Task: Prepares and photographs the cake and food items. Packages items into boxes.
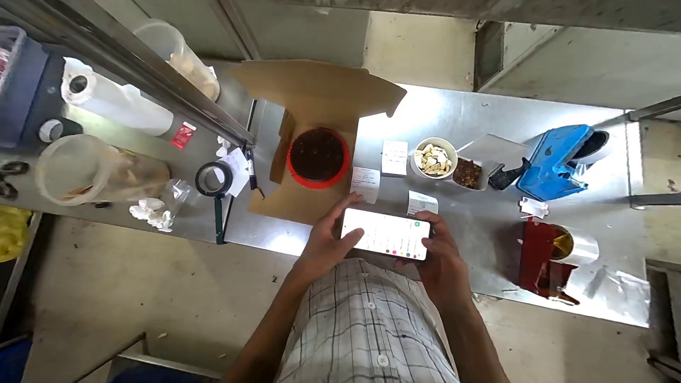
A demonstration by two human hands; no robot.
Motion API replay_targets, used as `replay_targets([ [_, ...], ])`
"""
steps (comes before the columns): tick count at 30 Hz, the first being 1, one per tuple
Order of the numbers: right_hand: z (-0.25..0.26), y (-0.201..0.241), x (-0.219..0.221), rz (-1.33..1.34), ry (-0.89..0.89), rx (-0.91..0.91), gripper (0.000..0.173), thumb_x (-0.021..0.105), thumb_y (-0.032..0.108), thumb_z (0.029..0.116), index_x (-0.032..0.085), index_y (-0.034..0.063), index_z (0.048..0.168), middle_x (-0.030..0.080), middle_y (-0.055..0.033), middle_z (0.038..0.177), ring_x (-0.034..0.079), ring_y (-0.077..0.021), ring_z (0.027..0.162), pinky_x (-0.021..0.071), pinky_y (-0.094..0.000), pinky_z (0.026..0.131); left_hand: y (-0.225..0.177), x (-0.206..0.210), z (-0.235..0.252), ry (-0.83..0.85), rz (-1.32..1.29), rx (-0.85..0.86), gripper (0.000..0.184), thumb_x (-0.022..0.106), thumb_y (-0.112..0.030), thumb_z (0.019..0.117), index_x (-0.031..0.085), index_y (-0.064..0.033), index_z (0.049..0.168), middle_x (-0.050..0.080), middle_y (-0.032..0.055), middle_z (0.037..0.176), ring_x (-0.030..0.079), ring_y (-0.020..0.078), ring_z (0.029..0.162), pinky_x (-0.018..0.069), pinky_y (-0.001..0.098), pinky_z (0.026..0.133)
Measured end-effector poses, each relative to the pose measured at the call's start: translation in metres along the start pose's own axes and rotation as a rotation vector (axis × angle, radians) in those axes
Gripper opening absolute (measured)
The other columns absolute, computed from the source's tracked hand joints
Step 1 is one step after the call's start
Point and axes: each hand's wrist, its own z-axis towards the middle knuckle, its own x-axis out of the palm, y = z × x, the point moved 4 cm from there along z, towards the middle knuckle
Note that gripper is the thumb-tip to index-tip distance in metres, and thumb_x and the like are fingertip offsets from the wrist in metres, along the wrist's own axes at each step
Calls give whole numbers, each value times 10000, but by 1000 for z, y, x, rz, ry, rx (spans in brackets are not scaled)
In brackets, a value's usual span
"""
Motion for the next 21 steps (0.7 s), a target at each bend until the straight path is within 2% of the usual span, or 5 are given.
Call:
replay_targets([
  [3, 0, -1, 0, 12, -9, 11, 365, 598, 222, 918, 603, 197, 1282, 696, -172, 1081, 739, -261, 799, 630, -409, 566, 0, -2, 1, 41, -52, 22, 552, 462, -111, 994, 459, -184, 1541, 495, -13, 1546, 560, 201, 1312, 541, 402, 1007],
  [7, 1, -1, 1, 25, 1, 12, 377, 630, 243, 911, 602, 199, 1285, 692, -173, 1078, 737, -266, 797, 629, -415, 571, 4, -5, 2, 57, -86, 35, 551, 360, -122, 988, 490, -171, 1521, 502, 11, 1540, 557, 212, 1315, 528, 427, 1020],
  [14, 1, -2, 1, 24, -1, 26, 377, 591, 189, 907, 604, 210, 1283, 695, -169, 1073, 737, -258, 780, 627, -407, 563, 4, -5, 1, 56, -89, 46, 564, 368, -116, 976, 475, -160, 1529, 485, 16, 1555, 534, 215, 1343, 516, 433, 1041],
  [21, 2, -5, 1, 28, -12, 31, 375, 530, 124, 910, 597, 200, 1271, 695, -170, 1063, 735, -258, 778, 623, -402, 560, 3, -4, 1, 42, -66, 56, 578, 406, -71, 971, 462, -172, 1537, 498, 14, 1541, 582, 217, 1284, 554, 413, 988],
])
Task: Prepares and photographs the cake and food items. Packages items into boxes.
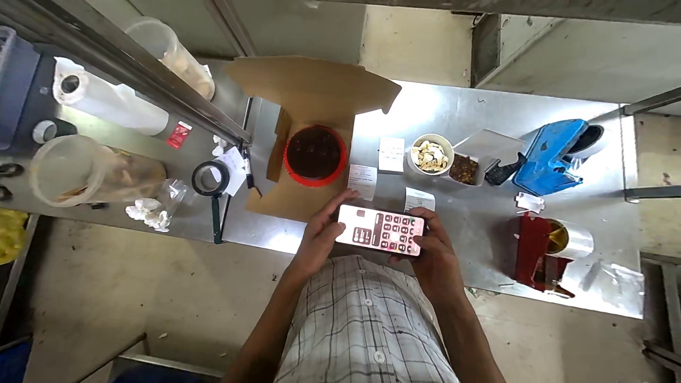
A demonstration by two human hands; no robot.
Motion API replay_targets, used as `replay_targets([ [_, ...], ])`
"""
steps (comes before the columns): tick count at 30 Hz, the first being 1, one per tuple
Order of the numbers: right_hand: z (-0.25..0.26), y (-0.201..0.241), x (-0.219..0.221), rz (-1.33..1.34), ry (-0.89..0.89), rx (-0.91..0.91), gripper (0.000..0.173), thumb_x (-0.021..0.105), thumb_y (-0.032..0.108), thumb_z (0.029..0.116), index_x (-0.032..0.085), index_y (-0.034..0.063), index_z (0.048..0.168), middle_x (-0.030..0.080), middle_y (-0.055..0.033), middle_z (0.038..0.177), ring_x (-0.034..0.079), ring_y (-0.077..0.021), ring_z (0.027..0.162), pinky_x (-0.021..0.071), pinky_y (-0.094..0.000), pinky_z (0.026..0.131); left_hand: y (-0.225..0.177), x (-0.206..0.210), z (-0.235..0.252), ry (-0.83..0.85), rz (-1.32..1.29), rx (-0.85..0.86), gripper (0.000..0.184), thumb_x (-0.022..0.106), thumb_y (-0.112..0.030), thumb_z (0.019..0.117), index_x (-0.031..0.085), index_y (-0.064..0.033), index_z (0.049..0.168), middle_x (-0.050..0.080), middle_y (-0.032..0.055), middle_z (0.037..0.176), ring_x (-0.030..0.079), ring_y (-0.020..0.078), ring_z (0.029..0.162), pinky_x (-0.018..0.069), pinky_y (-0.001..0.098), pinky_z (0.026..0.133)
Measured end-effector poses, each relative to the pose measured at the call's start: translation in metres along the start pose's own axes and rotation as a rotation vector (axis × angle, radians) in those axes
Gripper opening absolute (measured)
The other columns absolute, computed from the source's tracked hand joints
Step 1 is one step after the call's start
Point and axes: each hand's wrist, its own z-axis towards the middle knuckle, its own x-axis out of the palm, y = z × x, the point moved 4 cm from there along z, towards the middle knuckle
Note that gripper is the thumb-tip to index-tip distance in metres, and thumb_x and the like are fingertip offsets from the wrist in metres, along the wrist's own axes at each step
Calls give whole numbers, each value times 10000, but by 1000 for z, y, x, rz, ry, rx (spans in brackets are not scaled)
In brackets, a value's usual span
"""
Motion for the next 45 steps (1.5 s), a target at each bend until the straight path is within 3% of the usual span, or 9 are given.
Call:
replay_targets([
  [4, 0, 0, 0, -12, -10, -2, 389, 502, 97, 912, 591, 192, 1279, 698, -168, 1071, 739, -257, 786, 626, -404, 558, -1, 4, -1, -29, -29, -26, 621, 537, -16, 955, 443, -185, 1545, 516, 29, 1519, 639, 221, 1198, 594, 383, 923],
  [10, -1, 0, -1, -54, -41, 6, 390, 508, 114, 898, 585, 195, 1271, 698, -151, 1058, 732, -251, 776, 623, -403, 554, 1, 3, 0, -5, -3, -23, 670, 536, -39, 916, 415, -181, 1560, 499, 18, 1535, 620, 202, 1223, 580, 384, 944],
  [15, -1, 1, 0, -45, -40, -2, 412, 502, 104, 891, 572, 193, 1287, 689, -159, 1070, 730, -256, 787, 620, -403, 554, 4, 10, 1, 54, -28, -11, 974, 676, 61, 803, 241, -229, 1625, 399, 10, 1600, 559, 232, 1314, 586, 421, 974],
  [18, 0, 2, 0, -37, -32, -9, 407, 526, 112, 890, 579, 194, 1285, 690, -164, 1069, 734, -253, 789, 624, -406, 554, 3, 11, 1, 62, -29, -18, 1018, 678, 73, 801, 196, -259, 1633, 365, 0, 1617, 562, 228, 1311, 595, 419, 961],
  [26, 0, 4, 0, -40, -34, -6, 401, 531, 112, 888, 582, 191, 1278, 692, -167, 1065, 736, -258, 791, 627, -410, 565, 3, 9, -1, 70, -70, -56, 934, 600, 44, 858, 207, -287, 1638, 316, -26, 1652, 541, 221, 1340, 577, 423, 984],
  [35, -1, 4, 0, -49, -26, -6, 394, 505, 107, 909, 580, 199, 1284, 693, -159, 1076, 735, -251, 797, 626, -399, 569, 4, 11, 2, 37, -18, -35, 1004, 761, 31, 811, 257, -278, 1623, 423, -3, 1585, 601, 235, 1264, 607, 421, 945],
  [40, 0, 5, -1, -61, -29, -15, 394, 523, 118, 903, 579, 199, 1284, 693, -151, 1075, 734, -248, 792, 626, -401, 565, 3, 12, 3, 27, 3, -39, 971, 739, 27, 830, 265, -273, 1623, 408, -23, 1596, 605, 214, 1257, 609, 413, 939],
  [43, 0, 5, -2, -54, -36, -21, 396, 514, 104, 902, 571, 188, 1284, 689, -154, 1072, 733, -253, 791, 626, -406, 559, 6, 8, 3, 56, -30, 8, 834, 557, 13, 871, 283, -232, 1620, 358, -6, 1634, 556, 217, 1323, 574, 428, 985],
  [45, 1, 5, -3, -42, -52, -19, 400, 509, 95, 892, 575, 174, 1279, 691, -163, 1066, 733, -260, 774, 623, -406, 542, 10, 5, 4, 112, -82, 40, 759, 486, -87, 885, 302, -195, 1614, 331, 27, 1646, 513, 224, 1358, 544, 438, 1001],
])
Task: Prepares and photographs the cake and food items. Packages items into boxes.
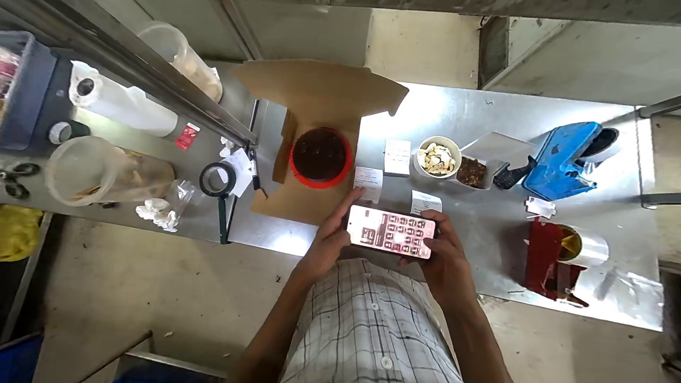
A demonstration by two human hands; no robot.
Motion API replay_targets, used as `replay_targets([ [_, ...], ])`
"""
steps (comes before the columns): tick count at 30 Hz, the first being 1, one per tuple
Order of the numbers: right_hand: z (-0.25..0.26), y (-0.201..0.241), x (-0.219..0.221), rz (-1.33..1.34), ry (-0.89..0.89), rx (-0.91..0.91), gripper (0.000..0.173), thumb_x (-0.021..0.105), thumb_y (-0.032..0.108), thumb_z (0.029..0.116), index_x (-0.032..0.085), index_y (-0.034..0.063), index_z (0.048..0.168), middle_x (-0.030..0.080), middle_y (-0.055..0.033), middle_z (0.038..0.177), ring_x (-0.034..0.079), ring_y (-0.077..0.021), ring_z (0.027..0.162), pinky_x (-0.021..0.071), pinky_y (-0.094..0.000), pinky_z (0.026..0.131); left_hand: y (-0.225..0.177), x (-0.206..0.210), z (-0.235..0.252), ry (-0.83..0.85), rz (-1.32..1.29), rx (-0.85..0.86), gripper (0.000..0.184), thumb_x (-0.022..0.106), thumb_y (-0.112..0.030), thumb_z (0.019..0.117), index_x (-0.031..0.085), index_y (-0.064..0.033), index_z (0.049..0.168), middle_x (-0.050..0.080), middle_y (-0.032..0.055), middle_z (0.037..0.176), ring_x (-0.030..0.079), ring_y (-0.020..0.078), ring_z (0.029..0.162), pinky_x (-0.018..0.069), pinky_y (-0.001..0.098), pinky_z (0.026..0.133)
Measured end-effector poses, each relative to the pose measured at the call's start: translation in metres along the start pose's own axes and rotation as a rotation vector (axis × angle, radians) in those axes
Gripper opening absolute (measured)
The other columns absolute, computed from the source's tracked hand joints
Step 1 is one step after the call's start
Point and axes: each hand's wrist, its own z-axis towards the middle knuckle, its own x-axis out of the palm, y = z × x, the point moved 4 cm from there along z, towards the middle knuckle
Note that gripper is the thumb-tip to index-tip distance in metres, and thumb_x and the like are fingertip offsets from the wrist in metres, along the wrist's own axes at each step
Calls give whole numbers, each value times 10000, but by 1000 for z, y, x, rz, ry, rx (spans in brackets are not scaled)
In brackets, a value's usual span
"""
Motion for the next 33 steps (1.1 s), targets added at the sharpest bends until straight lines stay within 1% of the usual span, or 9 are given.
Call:
replay_targets([
  [2, 0, 0, -1, 1, -9, 0, 399, 503, 93, 893, 577, 173, 1277, 696, -161, 1064, 735, -256, 766, 623, -402, 539, -1, -2, 1, 28, -37, 7, 737, 483, -145, 892, 316, -175, 1609, 348, 49, 1635, 509, 222, 1360, 530, 434, 1020],
  [5, -1, -2, -2, -1, 0, 3, 394, 504, 105, 908, 574, 187, 1288, 696, -153, 1063, 734, -244, 769, 624, -394, 545, -4, 1, 0, 11, -24, -17, 734, 479, -103, 904, 308, -184, 1613, 416, 59, 1589, 562, 220, 1299, 548, 418, 997],
  [7, 0, -1, -1, 5, 1, 1, 393, 508, 103, 908, 577, 187, 1286, 698, -156, 1057, 737, -249, 769, 625, -398, 543, -7, 3, 0, -53, 30, -52, 738, 565, -29, 924, 343, -228, 1599, 477, 37, 1546, 624, 219, 1219, 586, 403, 946],
  [9, 0, -2, -2, 4, 6, -1, 394, 502, 98, 911, 577, 185, 1288, 696, -162, 1063, 738, -252, 774, 625, -402, 546, -7, 5, 1, -106, 64, -71, 761, 636, 22, 927, 370, -246, 1587, 482, 10, 1548, 643, 217, 1203, 603, 402, 945],
  [12, 0, -2, -2, -6, -2, -2, 400, 498, 100, 904, 578, 187, 1287, 697, -161, 1062, 736, -250, 773, 623, -397, 543, -3, 2, 1, -46, 46, -28, 737, 429, -11, 899, 329, -195, 1606, 402, 23, 1605, 567, 201, 1298, 546, 412, 1003],
  [13, -1, -1, -2, -7, -3, -3, 400, 501, 103, 902, 582, 189, 1284, 697, -161, 1061, 736, -249, 771, 622, -396, 541, -2, 0, 2, -28, 21, -20, 737, 408, -35, 887, 331, -182, 1605, 382, 30, 1617, 540, 209, 1328, 530, 423, 1025],
  [19, -3, 0, 0, -29, -22, -6, 433, 505, 103, 884, 564, 179, 1307, 684, -141, 1086, 732, -246, 793, 624, -407, 545, -2, -2, 1, -14, 65, 19, 693, 420, -153, 909, 345, -159, 1598, 339, 16, 1647, 407, 209, 1451, 440, 430, 1125],
  [26, -3, 1, 2, -33, 0, -14, 425, 491, 100, 897, 563, 175, 1309, 689, -142, 1087, 733, -250, 788, 624, -412, 546, -1, -4, -1, -20, 56, 21, 688, 430, -142, 906, 361, -151, 1591, 348, 14, 1644, 374, 215, 1477, 423, 447, 1145],
  [33, -3, 3, 5, -32, 10, -20, 413, 494, 101, 898, 573, 173, 1297, 693, -150, 1074, 736, -249, 781, 625, -406, 542, -2, -5, -3, -20, 45, 28, 705, 424, -91, 891, 365, -161, 1590, 350, 8, 1642, 414, 213, 1447, 454, 435, 1112],
])
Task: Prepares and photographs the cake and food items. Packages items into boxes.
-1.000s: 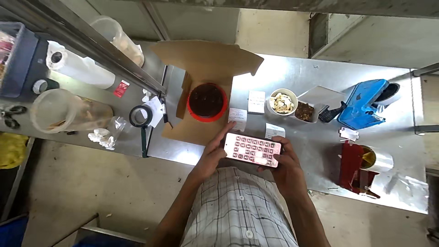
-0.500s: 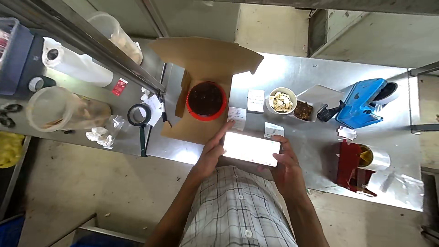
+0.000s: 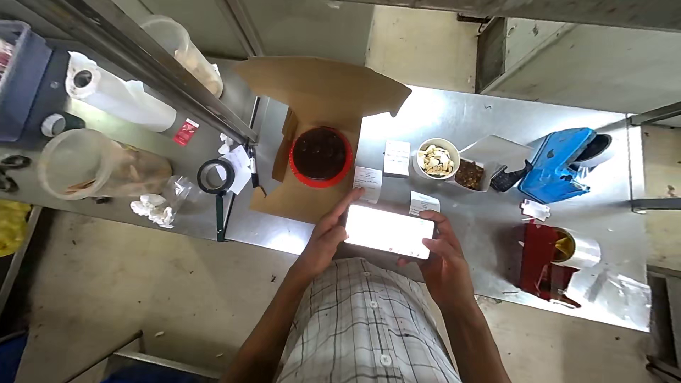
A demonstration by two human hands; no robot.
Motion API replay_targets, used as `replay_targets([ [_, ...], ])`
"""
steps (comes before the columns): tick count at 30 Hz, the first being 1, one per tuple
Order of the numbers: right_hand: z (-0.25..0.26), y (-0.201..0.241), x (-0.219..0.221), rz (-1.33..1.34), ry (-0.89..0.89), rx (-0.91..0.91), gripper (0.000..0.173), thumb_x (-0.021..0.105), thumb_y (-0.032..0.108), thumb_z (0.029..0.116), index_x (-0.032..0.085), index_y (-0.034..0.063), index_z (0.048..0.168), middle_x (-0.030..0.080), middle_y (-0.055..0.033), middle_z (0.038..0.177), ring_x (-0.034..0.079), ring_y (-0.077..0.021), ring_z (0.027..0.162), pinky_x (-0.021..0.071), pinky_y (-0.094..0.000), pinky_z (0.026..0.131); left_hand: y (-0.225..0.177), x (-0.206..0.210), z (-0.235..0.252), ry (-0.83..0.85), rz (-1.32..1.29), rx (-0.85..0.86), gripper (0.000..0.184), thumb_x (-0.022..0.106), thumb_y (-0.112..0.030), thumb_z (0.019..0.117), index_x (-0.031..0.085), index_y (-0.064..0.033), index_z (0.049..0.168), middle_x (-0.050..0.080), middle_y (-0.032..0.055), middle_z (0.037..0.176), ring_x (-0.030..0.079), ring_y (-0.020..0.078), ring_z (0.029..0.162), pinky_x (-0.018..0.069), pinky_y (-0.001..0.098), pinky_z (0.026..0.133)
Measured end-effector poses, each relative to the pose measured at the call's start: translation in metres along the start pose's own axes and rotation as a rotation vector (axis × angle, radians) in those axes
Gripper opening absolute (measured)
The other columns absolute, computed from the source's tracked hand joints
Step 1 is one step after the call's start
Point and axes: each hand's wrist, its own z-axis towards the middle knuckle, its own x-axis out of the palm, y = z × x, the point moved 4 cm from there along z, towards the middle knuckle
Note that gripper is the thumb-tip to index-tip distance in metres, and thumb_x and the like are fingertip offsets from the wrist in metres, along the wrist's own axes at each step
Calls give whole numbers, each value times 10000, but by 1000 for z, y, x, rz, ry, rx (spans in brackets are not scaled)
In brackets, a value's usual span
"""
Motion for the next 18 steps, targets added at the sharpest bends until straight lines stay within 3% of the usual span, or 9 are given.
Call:
replay_targets([
  [9, -16, 20, 6, 19, 55, -109, 428, 610, 137, 889, 564, 160, 1315, 686, -178, 1116, 746, -277, 825, 633, -440, 545, -25, 9, -4, 15, 3, 51, 630, 481, -193, 953, 389, -157, 1575, 351, 23, 1643, 423, 243, 1445, 474, 442, 1106],
  [13, -35, 46, 15, 9, 152, -232, 420, 590, 130, 935, 543, 168, 1351, 674, -163, 1154, 744, -263, 869, 646, -427, 588, -52, 19, -6, 20, 37, 142, 578, 486, -245, 987, 424, -129, 1551, 398, 61, 1616, 427, 276, 1447, 451, 462, 1139],
  [18, -47, 70, 24, 2, 164, -325, 402, 563, 114, 945, 559, 185, 1341, 671, -128, 1161, 740, -223, 876, 647, -403, 596, -75, 29, -1, 80, 13, 229, 599, 495, -228, 987, 388, -111, 1565, 379, 113, 1620, 434, 332, 1437, 460, 482, 1132],
])
